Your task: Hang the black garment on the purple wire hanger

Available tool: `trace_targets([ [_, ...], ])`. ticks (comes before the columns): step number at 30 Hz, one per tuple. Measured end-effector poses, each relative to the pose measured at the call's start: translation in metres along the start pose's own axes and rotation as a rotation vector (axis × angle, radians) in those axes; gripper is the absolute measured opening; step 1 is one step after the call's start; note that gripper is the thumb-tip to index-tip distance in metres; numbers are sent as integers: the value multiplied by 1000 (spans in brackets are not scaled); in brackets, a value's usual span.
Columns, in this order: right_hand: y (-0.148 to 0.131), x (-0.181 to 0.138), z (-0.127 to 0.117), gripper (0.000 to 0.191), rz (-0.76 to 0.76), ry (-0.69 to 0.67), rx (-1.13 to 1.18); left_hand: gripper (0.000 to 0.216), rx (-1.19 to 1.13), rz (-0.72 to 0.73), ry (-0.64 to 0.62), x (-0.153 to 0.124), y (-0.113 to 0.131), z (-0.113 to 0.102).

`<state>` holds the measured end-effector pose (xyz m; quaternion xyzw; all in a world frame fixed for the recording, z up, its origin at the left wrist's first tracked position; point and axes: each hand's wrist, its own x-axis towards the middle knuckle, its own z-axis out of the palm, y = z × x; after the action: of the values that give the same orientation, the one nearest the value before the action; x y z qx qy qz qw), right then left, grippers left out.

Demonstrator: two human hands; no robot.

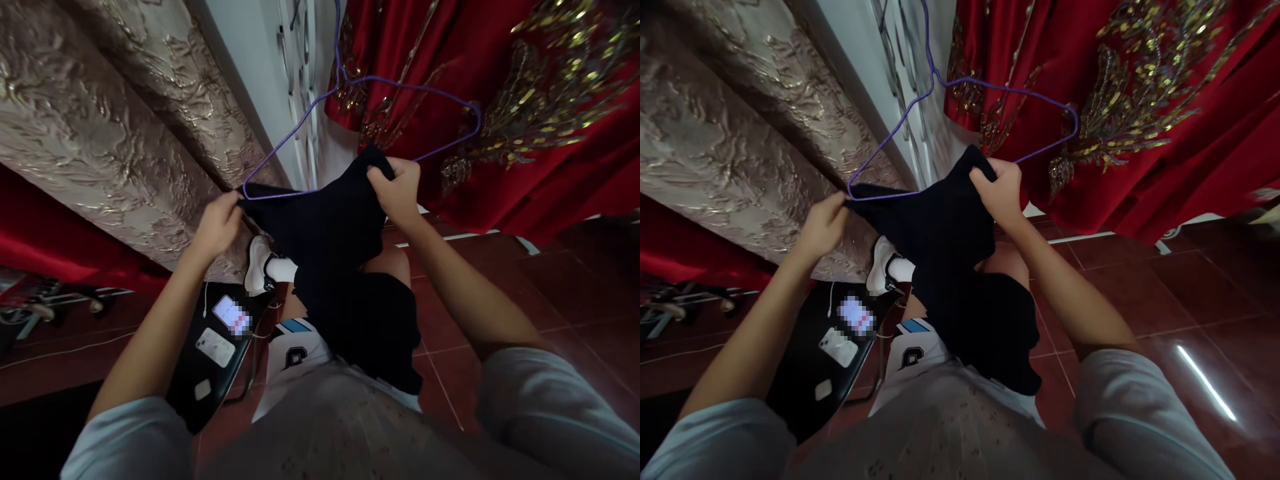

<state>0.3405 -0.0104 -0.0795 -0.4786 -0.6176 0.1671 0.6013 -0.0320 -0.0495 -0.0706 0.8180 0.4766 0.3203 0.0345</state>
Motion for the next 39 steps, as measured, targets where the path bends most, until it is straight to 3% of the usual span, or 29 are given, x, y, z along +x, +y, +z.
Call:
trace_targets([
  [2, -8, -2, 1, 37, -2, -3, 21, 16, -87, -14, 148, 23, 17, -9],
  [5, -9, -7, 4, 39, 23, -26, 55, 29, -104, 57, 223, 49, 37, -21],
  [7, -6, -8, 3, 39, 42, -35, 50, 30, 31, 96, 181, 55, 40, -26],
  [10, -3, -6, -1, 39, 24, -18, 12, 25, 252, 113, 5, 50, 28, -31],
  [15, -4, -5, 3, 41, 23, -42, -50, 21, 268, 141, -141, 26, 13, -39],
  [19, 0, -13, 14, 42, 71, -70, -4, 19, 179, 161, -20, 29, 40, -50],
  [22, 1, -22, 25, 42, 179, -152, 125, 18, 77, 162, 106, 53, 64, -47],
  [25, -3, -28, 28, 41, 220, -250, 215, 17, 50, 109, 145, 81, 71, -33],
  [29, -13, -26, 1, 27, 36, -308, 136, 24, 74, 99, 96, 99, 59, -15],
  [32, -15, -13, -36, 32, -97, -73, -3, 25, 108, 138, 45, 94, 52, -11],
  [35, -10, 9, -70, 30, -55, 36, -78, 23, 112, 135, 30, 87, 50, -13],
  [39, -6, 42, -98, 13, 119, -139, -45, 20, 96, 114, 76, 87, 42, -16],
])
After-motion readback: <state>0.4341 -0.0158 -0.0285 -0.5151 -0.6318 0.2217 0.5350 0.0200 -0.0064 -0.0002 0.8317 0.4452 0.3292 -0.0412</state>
